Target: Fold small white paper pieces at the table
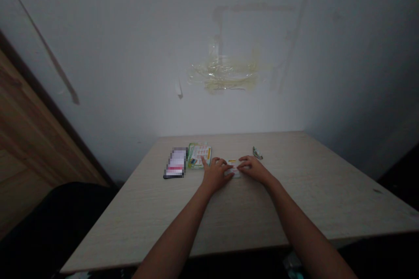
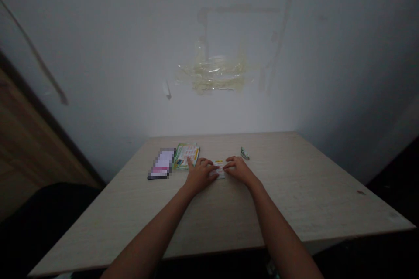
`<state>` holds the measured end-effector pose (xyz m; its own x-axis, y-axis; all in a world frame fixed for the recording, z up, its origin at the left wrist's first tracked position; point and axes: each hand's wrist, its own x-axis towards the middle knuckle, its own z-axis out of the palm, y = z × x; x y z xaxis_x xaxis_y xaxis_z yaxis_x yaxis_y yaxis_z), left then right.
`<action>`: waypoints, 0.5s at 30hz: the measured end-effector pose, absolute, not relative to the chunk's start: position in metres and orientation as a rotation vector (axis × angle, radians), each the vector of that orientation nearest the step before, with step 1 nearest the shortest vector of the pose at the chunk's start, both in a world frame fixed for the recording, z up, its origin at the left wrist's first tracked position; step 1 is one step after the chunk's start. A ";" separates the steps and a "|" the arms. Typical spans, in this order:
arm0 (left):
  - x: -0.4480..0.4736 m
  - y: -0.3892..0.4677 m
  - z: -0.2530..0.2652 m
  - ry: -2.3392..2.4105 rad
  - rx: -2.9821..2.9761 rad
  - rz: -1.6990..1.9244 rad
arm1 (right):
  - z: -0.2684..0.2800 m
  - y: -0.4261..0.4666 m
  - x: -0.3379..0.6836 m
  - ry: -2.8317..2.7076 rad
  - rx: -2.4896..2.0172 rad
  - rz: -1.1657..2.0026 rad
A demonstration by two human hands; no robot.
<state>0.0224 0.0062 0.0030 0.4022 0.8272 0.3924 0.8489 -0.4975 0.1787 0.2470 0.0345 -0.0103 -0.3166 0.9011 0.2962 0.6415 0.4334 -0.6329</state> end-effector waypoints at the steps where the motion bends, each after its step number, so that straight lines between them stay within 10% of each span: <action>1: 0.023 0.006 0.003 -1.558 -2.585 -0.682 | -0.010 0.035 0.247 -2.058 -1.295 0.545; 15: 0.023 0.012 -0.001 -1.658 -2.592 -0.616 | -0.015 0.041 0.244 -2.009 -1.328 0.541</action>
<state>0.0227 0.0116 -0.0014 0.3644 0.8723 0.3262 0.8735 -0.4415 0.2049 0.2436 0.0412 -0.0147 -0.2656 0.9170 0.2975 0.6438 0.3984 -0.6532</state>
